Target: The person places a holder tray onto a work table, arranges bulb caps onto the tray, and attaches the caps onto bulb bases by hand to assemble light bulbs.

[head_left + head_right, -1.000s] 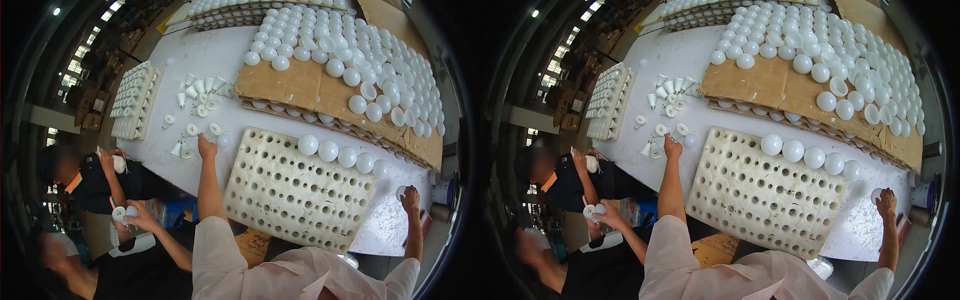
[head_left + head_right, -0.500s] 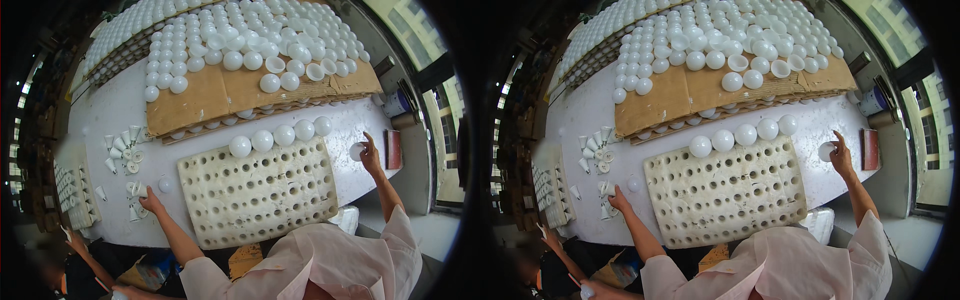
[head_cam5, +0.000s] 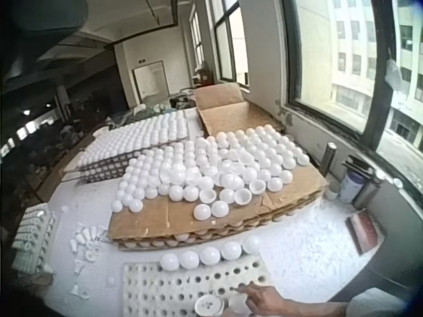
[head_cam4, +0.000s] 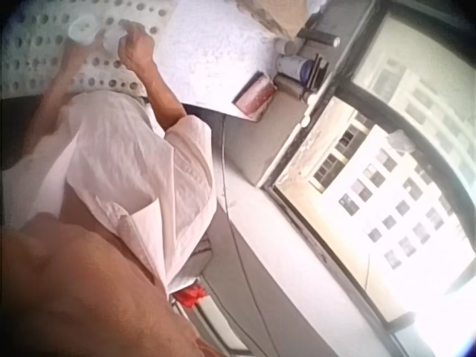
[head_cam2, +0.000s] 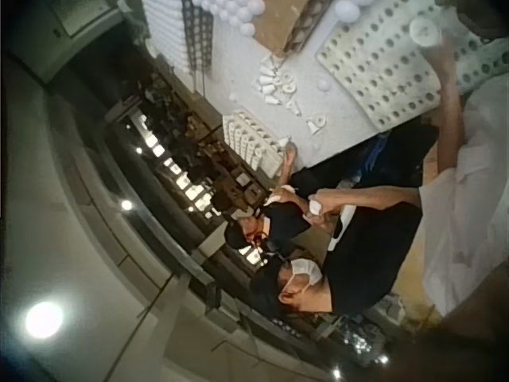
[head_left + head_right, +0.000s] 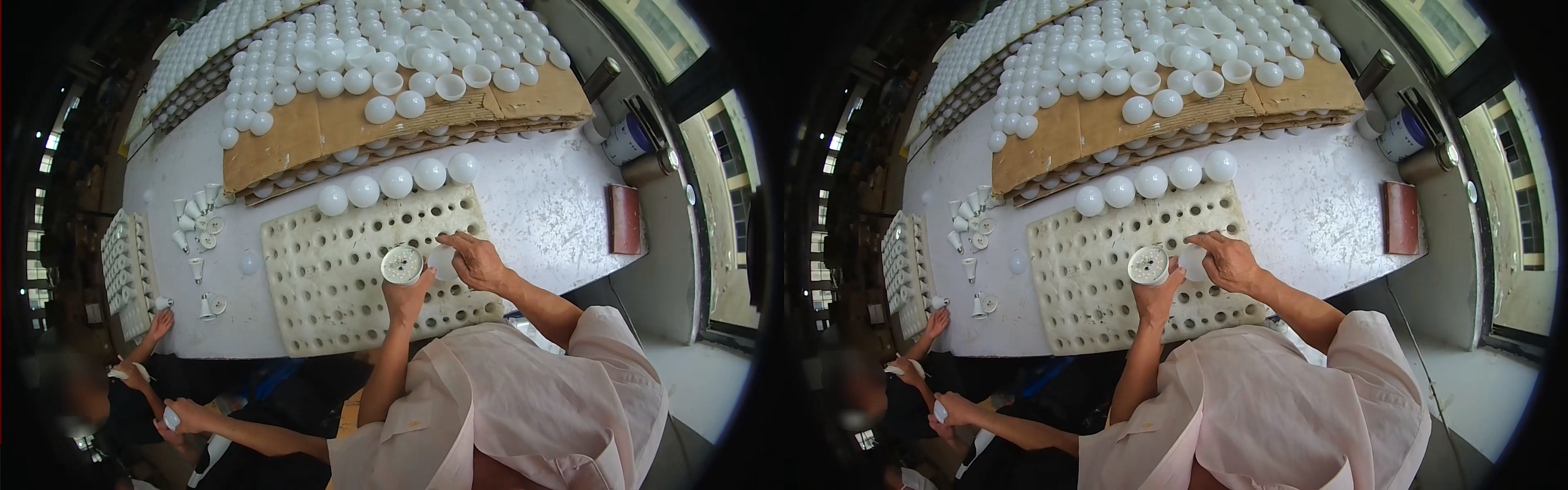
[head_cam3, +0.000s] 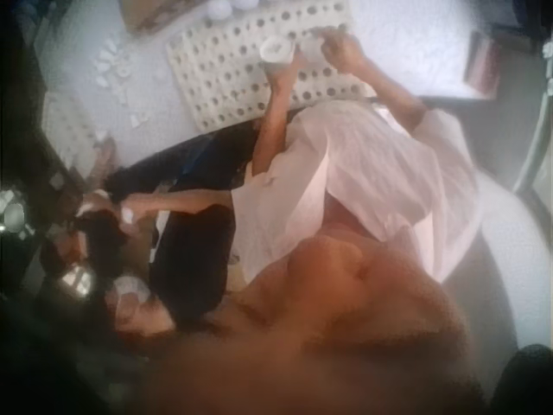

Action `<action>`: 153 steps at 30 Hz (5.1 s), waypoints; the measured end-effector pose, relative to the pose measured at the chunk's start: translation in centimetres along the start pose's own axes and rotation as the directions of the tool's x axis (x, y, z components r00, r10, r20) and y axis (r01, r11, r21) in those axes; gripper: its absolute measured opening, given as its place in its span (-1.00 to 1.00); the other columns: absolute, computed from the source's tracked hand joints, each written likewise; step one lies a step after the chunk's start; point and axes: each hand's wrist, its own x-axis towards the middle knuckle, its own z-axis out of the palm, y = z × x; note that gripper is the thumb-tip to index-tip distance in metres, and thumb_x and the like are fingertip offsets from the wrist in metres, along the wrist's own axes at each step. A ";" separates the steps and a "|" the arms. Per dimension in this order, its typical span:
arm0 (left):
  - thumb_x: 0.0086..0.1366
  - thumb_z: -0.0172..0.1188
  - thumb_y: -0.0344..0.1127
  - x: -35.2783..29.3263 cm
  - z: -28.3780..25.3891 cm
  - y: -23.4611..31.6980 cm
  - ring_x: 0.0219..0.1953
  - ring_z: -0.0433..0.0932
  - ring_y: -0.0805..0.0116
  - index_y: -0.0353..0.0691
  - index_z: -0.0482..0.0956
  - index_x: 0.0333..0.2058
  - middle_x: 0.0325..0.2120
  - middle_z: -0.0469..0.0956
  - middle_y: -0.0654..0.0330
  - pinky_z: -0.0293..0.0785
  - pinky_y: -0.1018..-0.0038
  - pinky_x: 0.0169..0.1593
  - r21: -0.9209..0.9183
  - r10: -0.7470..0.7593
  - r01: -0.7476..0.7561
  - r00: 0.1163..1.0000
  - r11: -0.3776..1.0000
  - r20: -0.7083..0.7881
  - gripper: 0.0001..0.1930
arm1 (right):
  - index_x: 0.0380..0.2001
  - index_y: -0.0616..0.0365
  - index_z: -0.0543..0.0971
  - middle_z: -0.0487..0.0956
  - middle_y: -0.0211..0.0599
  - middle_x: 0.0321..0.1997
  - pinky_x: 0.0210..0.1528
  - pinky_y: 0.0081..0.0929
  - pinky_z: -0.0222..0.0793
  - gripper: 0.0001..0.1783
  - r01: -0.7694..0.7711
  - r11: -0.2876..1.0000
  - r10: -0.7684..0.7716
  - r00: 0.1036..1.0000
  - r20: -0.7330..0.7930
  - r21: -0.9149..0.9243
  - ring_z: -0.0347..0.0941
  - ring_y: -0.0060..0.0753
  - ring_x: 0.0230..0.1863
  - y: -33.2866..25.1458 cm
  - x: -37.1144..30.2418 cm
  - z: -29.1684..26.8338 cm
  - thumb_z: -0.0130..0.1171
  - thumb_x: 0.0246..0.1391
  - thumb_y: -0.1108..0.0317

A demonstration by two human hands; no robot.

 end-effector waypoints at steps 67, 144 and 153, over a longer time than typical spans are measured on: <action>0.11 0.33 -0.12 -2.5 -0.4 7.5 -0.56 0.55 0.47 -0.44 0.54 -0.23 -0.48 0.58 0.15 0.43 0.54 -0.50 0.574 -0.436 0.071 0.727 0.816 0.530 -0.56 | 0.13 0.21 0.24 0.39 -0.03 -0.06 -0.02 -0.21 0.41 -0.13 0.176 0.948 -0.281 0.855 0.435 0.267 0.41 0.03 -0.04 -2.9 -2.2 -4.0 0.37 -0.35 0.42; 0.31 0.10 -0.30 -1.4 -6.0 -4.3 -0.26 0.65 0.29 -0.36 0.46 -0.14 -0.18 0.59 0.01 0.40 0.63 -0.50 -0.058 -0.354 0.367 0.921 0.929 0.161 -0.75 | 0.02 0.11 0.45 0.39 -0.03 0.06 0.10 -0.21 0.31 -0.42 -0.028 0.979 -0.067 0.893 -0.444 -0.203 0.32 0.02 0.07 6.8 8.4 -7.2 0.34 -0.15 0.36; 0.19 0.10 -0.56 13.2 -23.6 1.8 -0.13 0.56 0.34 -0.38 0.44 -0.11 -0.11 0.54 0.04 0.48 0.55 -0.22 0.231 0.265 -0.151 0.741 0.961 -0.617 -0.74 | -0.16 0.06 0.52 0.12 -0.08 0.33 0.33 -0.09 -0.02 -0.66 -0.092 0.652 -0.127 0.965 -0.228 -0.752 0.00 0.07 0.35 12.8 21.2 -10.7 0.27 -0.08 0.39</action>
